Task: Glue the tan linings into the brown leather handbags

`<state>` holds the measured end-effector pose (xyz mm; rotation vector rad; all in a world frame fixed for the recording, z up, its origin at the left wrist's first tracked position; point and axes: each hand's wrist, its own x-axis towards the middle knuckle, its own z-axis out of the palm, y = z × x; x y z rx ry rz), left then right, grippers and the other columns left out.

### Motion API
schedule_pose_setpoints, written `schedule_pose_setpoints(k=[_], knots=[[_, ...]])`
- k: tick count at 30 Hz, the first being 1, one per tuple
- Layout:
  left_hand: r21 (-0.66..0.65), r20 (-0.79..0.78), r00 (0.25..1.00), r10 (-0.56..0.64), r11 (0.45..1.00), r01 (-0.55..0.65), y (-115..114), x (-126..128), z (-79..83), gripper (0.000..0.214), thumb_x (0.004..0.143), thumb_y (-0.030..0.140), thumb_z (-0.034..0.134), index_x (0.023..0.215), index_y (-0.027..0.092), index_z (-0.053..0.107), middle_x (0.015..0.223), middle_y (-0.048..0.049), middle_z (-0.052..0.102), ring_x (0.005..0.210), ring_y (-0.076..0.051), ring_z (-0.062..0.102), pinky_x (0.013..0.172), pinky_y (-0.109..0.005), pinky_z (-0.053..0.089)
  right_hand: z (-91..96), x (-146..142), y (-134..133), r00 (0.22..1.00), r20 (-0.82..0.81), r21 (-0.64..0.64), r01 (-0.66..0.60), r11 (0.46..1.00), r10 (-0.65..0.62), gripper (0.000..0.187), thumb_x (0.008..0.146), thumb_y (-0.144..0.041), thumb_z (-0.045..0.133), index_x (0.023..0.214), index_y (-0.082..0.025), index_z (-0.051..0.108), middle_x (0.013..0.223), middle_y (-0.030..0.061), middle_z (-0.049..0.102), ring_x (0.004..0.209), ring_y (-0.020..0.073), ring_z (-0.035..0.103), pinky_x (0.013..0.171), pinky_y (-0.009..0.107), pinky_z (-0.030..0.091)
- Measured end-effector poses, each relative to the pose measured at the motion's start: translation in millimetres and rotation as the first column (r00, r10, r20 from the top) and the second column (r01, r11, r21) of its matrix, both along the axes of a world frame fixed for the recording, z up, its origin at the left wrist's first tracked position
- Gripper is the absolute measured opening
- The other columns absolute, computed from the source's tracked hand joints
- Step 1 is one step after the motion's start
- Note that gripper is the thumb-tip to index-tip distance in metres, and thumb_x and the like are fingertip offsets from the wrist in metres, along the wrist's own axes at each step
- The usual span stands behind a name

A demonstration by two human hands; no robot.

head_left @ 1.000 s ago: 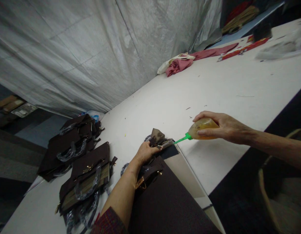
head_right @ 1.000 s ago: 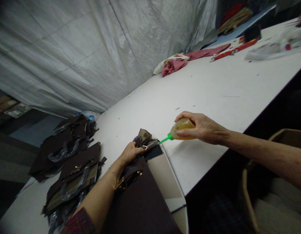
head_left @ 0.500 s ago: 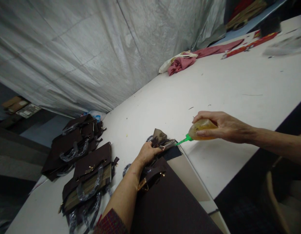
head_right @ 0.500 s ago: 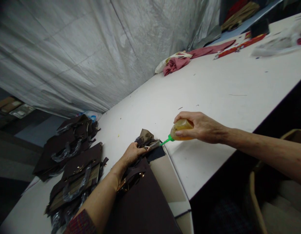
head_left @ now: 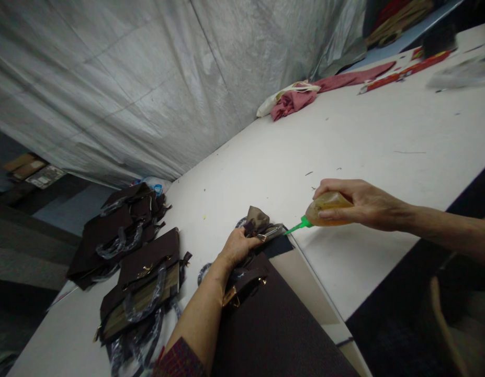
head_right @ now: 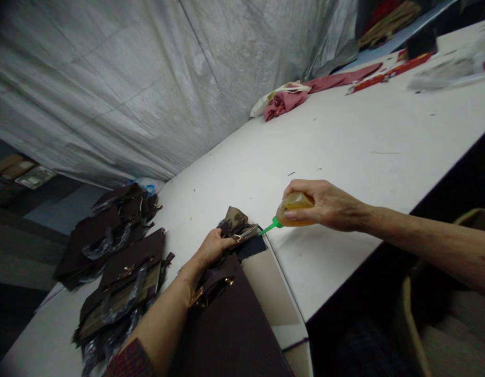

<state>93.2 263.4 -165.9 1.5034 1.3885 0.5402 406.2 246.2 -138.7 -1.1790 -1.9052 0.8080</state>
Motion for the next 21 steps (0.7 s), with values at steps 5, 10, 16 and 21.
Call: schedule_pose_setpoints(k=[5,10,16,21], knots=[[0.0,-0.063,0.998,0.009,1.0,-0.009,-0.6,-0.2,2.4,0.033,0.071,0.032,0.075,0.096,0.011,0.073,0.072,-0.0026,0.066,0.061,-0.013,0.054,0.058,-0.023,0.043,-1.5,1.3,0.4,1.0,0.011,-0.015,-0.003,1.0,0.003,0.04,0.071,-0.065,0.07,0.085,-0.028,0.063,0.072,0.0026,0.063,0.066,0.024,0.057,0.057,0.038,0.044],[-0.008,-0.052,0.999,0.008,1.0,-0.008,-0.5,-1.1,0.7,0.036,0.07,0.034,0.076,0.098,0.011,0.073,0.074,-0.0031,0.068,0.06,-0.013,0.055,0.058,-0.024,0.044,-1.4,1.2,0.0,0.999,0.03,0.015,0.014,1.0,-0.015,0.038,0.07,-0.062,0.072,0.081,-0.027,0.063,0.071,0.0028,0.062,0.065,0.022,0.055,0.055,0.036,0.043],[0.034,0.001,1.0,-0.014,0.999,0.014,0.1,-2.1,-3.8,0.04,0.071,0.033,0.076,0.104,0.012,0.072,0.089,-0.0069,0.072,0.073,-0.016,0.063,0.067,-0.025,0.049,6.4,1.5,-4.7,0.995,0.089,0.014,-0.047,0.999,0.046,0.036,0.071,-0.061,0.071,0.08,-0.026,0.063,0.072,0.0023,0.062,0.064,0.0209,0.054,0.057,0.037,0.042],[0.01,-0.026,1.0,0.004,1.0,-0.004,-1.1,-1.7,-2.2,0.042,0.071,0.035,0.077,0.105,0.011,0.072,0.083,-0.0058,0.072,0.068,-0.015,0.062,0.063,-0.025,0.048,6.2,-0.3,-4.8,0.998,0.065,0.07,0.007,0.998,-0.011,0.037,0.071,-0.063,0.07,0.08,-0.028,0.062,0.072,0.0032,0.062,0.066,0.0234,0.054,0.059,0.038,0.041]])
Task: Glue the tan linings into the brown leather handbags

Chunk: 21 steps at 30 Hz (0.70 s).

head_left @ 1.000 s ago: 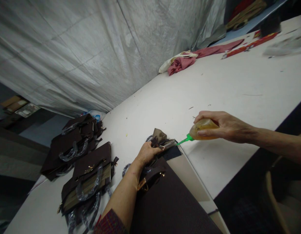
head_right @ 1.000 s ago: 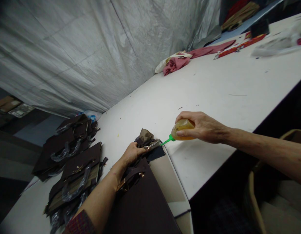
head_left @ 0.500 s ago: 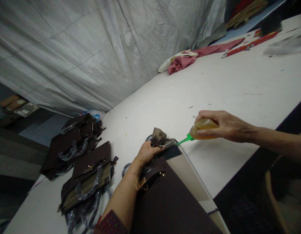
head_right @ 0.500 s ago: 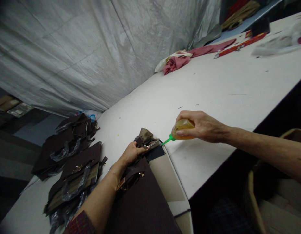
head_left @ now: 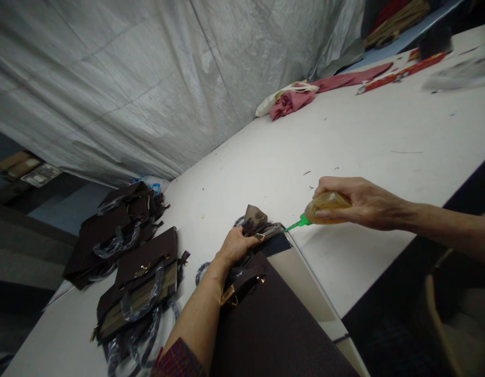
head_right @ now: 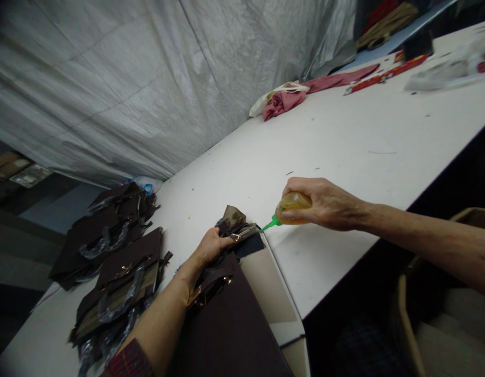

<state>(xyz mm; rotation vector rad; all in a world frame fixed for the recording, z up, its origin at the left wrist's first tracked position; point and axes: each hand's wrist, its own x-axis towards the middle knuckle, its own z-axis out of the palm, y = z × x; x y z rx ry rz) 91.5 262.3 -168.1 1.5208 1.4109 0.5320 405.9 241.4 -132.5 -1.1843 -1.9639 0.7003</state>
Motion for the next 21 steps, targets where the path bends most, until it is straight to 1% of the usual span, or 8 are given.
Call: schedule_pose_setpoints(k=[2,4,9,12,16,19,21], knots=[[0.003,0.001,1.0,0.0,1.0,0.0,0.4,-0.6,-1.3,0.042,0.071,0.035,0.077,0.106,0.011,0.072,0.084,-0.0064,0.072,0.068,-0.016,0.062,0.063,-0.025,0.049,-0.3,0.2,1.2,1.0,0.01,-0.006,-0.009,1.0,0.009,0.038,0.071,-0.064,0.069,0.079,-0.028,0.062,0.072,0.0033,0.062,0.066,0.0234,0.054,0.059,0.038,0.041],[0.023,0.013,1.0,-0.017,1.0,0.017,1.5,-1.9,-3.6,0.042,0.071,0.035,0.077,0.106,0.012,0.072,0.089,-0.0075,0.073,0.073,-0.017,0.063,0.067,-0.025,0.049,0.5,0.8,2.0,0.999,0.027,-0.019,-0.04,0.999,0.041,0.038,0.071,-0.064,0.069,0.078,-0.027,0.062,0.072,0.0033,0.062,0.065,0.0226,0.054,0.059,0.038,0.041],[0.032,-0.019,0.999,-0.029,0.999,0.029,3.8,-4.5,-6.6,0.044,0.072,0.037,0.077,0.107,0.012,0.072,0.091,-0.008,0.073,0.076,-0.018,0.064,0.068,-0.027,0.049,4.5,0.5,0.6,0.997,0.051,0.023,-0.067,0.997,0.066,0.043,0.074,-0.064,0.067,0.084,-0.023,0.062,0.076,0.0041,0.062,0.066,0.0206,0.054,0.059,0.036,0.042],[0.035,-0.013,0.999,-0.036,0.999,0.037,3.9,-4.1,-6.1,0.044,0.071,0.036,0.077,0.108,0.013,0.071,0.094,-0.0084,0.073,0.078,-0.018,0.065,0.07,-0.027,0.049,5.6,0.6,-0.4,0.99,0.066,-0.004,-0.125,0.992,0.125,0.043,0.077,-0.062,0.066,0.084,-0.021,0.061,0.078,0.0052,0.063,0.067,0.0202,0.054,0.059,0.035,0.042],[-0.005,-0.004,1.0,0.003,1.0,-0.003,3.8,-2.9,-6.4,0.045,0.069,0.037,0.078,0.105,0.01,0.071,0.09,-0.0098,0.072,0.073,-0.018,0.064,0.066,-0.027,0.049,5.2,3.0,-0.4,0.992,0.069,0.035,-0.104,0.994,0.101,0.04,0.076,-0.061,0.067,0.085,-0.022,0.062,0.077,0.0054,0.063,0.067,0.0213,0.055,0.059,0.036,0.042],[0.011,0.013,1.0,-0.013,1.0,0.013,3.9,-3.0,-7.3,0.043,0.069,0.035,0.078,0.105,0.011,0.072,0.092,-0.0092,0.073,0.076,-0.018,0.065,0.069,-0.027,0.049,4.4,4.1,-0.5,0.988,0.07,-0.017,-0.139,0.99,0.14,0.038,0.078,-0.06,0.066,0.085,-0.023,0.061,0.078,0.0046,0.063,0.067,0.0215,0.055,0.059,0.036,0.043],[0.021,0.021,1.0,-0.02,1.0,0.02,3.6,-3.1,-7.1,0.043,0.07,0.035,0.078,0.106,0.012,0.072,0.091,-0.0081,0.073,0.076,-0.018,0.065,0.07,-0.027,0.05,3.4,4.3,0.0,0.989,0.07,-0.016,-0.133,0.991,0.133,0.039,0.077,-0.06,0.066,0.086,-0.023,0.061,0.079,0.0046,0.063,0.068,0.0218,0.055,0.06,0.036,0.043]])
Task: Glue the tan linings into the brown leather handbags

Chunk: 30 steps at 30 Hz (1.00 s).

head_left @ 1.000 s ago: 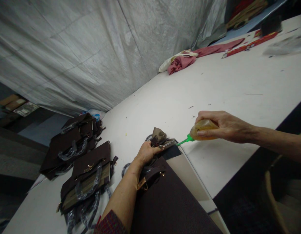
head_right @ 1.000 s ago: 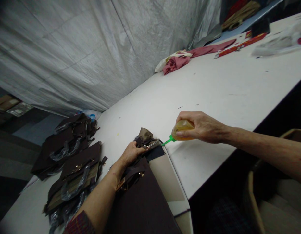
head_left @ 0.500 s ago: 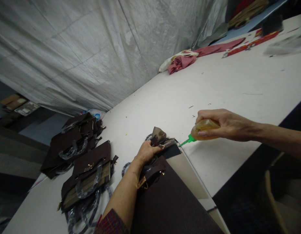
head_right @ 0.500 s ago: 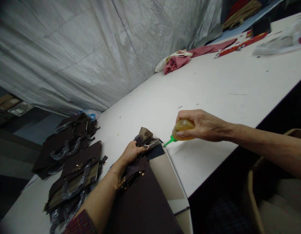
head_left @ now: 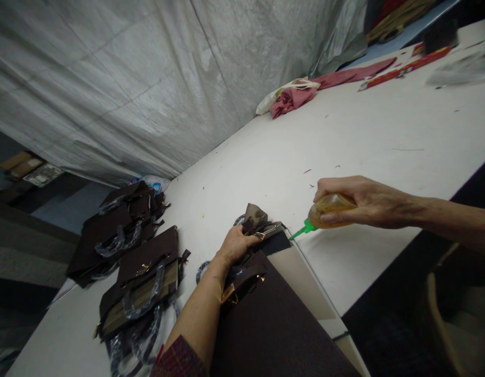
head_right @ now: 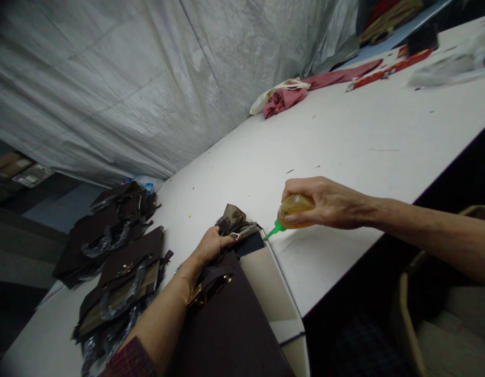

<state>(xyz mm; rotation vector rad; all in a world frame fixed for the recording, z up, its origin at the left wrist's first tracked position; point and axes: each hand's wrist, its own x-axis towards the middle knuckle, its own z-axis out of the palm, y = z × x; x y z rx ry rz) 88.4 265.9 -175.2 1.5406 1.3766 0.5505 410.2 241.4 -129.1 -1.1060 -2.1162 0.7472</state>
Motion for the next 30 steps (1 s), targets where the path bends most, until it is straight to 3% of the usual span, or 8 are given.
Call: schedule_pose_setpoints(k=[3,6,10,15,21,27,30], knots=[[0.0,-0.005,1.0,0.007,1.0,-0.007,-1,1,1.8,0.045,0.069,0.035,0.078,0.108,0.012,0.072,0.089,-0.0074,0.073,0.074,-0.017,0.064,0.068,-0.027,0.05,-1.4,0,2,0.999,-0.005,0.032,0.033,0.999,-0.033,0.041,0.075,-0.061,0.067,0.087,-0.023,0.061,0.079,0.005,0.062,0.069,0.0223,0.055,0.06,0.037,0.042],[-0.01,-0.028,0.999,0.03,0.999,-0.03,-1,2,4.0,0.044,0.068,0.034,0.079,0.105,0.011,0.072,0.089,-0.0084,0.073,0.073,-0.017,0.064,0.067,-0.027,0.05,-0.7,1,1,1.0,0.003,-0.021,-0.01,1.0,0.011,0.039,0.077,-0.059,0.067,0.088,-0.022,0.061,0.08,0.0053,0.063,0.069,0.0216,0.055,0.06,0.035,0.042],[-0.026,-0.046,0.998,0.05,0.998,-0.051,-2,3,5.5,0.045,0.068,0.037,0.08,0.102,0.009,0.072,0.083,-0.008,0.072,0.067,-0.016,0.062,0.061,-0.026,0.048,1.6,1,-3,0.999,-0.026,-0.022,0.037,0.999,-0.037,0.043,0.077,-0.061,0.066,0.089,-0.019,0.061,0.08,0.005,0.062,0.07,0.0201,0.054,0.063,0.034,0.041],[0.012,-0.042,0.999,0.024,1.0,-0.024,-1,2,3.1,0.043,0.069,0.036,0.078,0.102,0.01,0.072,0.085,-0.0079,0.072,0.07,-0.016,0.062,0.063,-0.026,0.047,0.5,5,-4,0.996,-0.048,-0.141,-0.081,0.987,0.075,0.039,0.078,-0.056,0.068,0.088,-0.019,0.061,0.08,0.0049,0.065,0.07,0.0197,0.057,0.061,0.033,0.042],[0.034,-0.099,0.995,0.026,0.999,-0.023,-1,2,2.2,0.043,0.068,0.039,0.079,0.101,0.011,0.072,0.085,-0.007,0.071,0.069,-0.016,0.061,0.061,-0.026,0.045,-0.9,10,-7,0.991,-0.001,-0.175,-0.132,0.976,0.134,0.037,0.077,-0.056,0.069,0.084,-0.02,0.061,0.078,0.004,0.065,0.069,0.02,0.057,0.059,0.032,0.042],[0.021,-0.064,0.998,0.024,1.0,-0.023,-4,5,5.2,0.042,0.069,0.036,0.077,0.102,0.011,0.071,0.084,-0.0069,0.07,0.068,-0.016,0.06,0.06,-0.026,0.045,-8.6,9,-11,0.999,-0.044,-0.073,-0.004,0.997,0.001,0.04,0.078,-0.059,0.067,0.088,-0.021,0.06,0.079,0.0031,0.063,0.071,0.0191,0.054,0.062,0.033,0.041],[0.008,-0.05,0.998,0.025,1.0,-0.024,-5,6,6.9,0.041,0.069,0.034,0.077,0.102,0.011,0.071,0.083,-0.0063,0.07,0.067,-0.015,0.06,0.061,-0.026,0.046,-10.6,11,-9,0.998,-0.02,-0.107,-0.054,0.993,0.052,0.039,0.077,-0.059,0.068,0.086,-0.021,0.061,0.077,0.0029,0.063,0.069,0.0195,0.055,0.061,0.033,0.041]])
